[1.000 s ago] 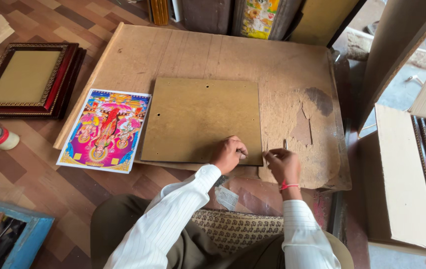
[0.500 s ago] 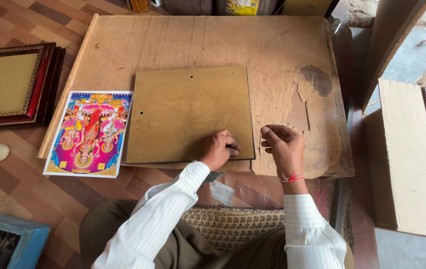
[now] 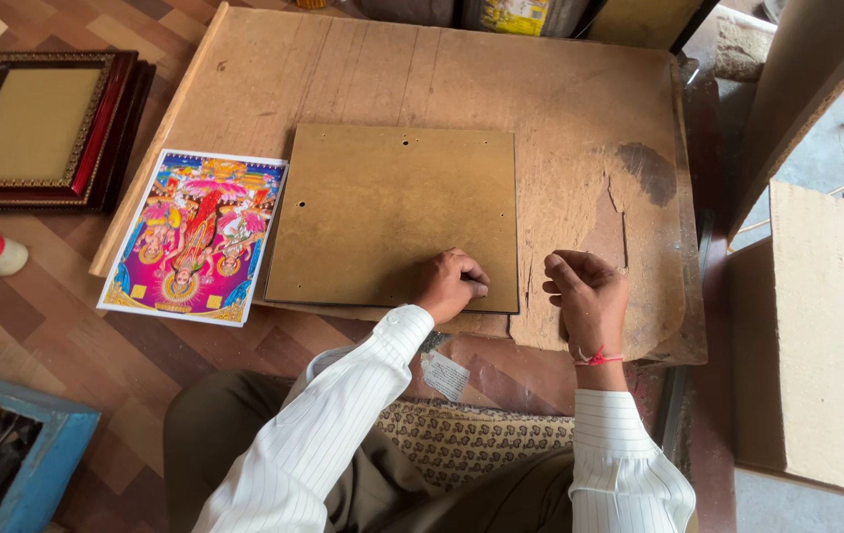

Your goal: The person sits at a workbench and assembles a picture frame. They place a white backing sheet into the black frame, set a hardboard backing panel on it, then use a screwdriver to work on the backing panel's holes and fit the panel to the frame.

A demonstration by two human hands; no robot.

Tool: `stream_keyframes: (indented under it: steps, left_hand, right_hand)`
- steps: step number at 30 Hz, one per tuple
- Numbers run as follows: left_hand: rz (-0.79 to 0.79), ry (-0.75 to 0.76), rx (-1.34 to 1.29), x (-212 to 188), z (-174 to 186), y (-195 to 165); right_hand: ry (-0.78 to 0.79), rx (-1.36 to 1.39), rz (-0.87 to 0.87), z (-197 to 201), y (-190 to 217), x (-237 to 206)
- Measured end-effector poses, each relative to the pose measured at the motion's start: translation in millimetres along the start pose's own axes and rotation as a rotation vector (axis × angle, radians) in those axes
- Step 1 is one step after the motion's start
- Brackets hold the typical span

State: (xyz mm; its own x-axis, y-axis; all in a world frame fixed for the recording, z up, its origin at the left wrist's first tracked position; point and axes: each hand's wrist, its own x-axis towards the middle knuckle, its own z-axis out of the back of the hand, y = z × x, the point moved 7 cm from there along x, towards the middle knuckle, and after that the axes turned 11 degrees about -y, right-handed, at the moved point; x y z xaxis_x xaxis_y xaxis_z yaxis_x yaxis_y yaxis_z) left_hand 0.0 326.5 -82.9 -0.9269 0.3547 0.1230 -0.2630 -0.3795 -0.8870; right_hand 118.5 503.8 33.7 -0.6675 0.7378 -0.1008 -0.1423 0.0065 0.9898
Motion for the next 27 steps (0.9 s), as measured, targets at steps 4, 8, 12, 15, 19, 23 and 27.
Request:
stream_keyframes:
  steps: [4,8,12,15,19,23,27]
  left_hand:
    - [-0.009,-0.032,0.022,-3,-4,-4]
    - [-0.018,-0.062,0.074,-5,1,-10]
    - [-0.013,-0.095,0.101,-5,6,-17]
    - [-0.017,-0.084,0.108,-7,6,-20]
    - [-0.061,-0.074,0.109,-4,8,-18]
    - [-0.096,-0.06,-0.017,-5,9,-13]
    - [-0.142,-0.045,-0.025,-9,11,-13]
  right_hand:
    - [-0.075,-0.236,0.081,11,-5,10]
    - [-0.101,-0.889,0.203,24,-13,20]
    - [-0.015,-1.184,-0.106,34,-52,19]
    - [-0.098,-1.244,0.026,32,-49,18]
    - [-0.218,-0.986,0.163,40,-22,10]
    - [-0.214,-0.405,0.447,47,27,-23]
    - [-0.049,-0.107,0.549,29,54,-51]
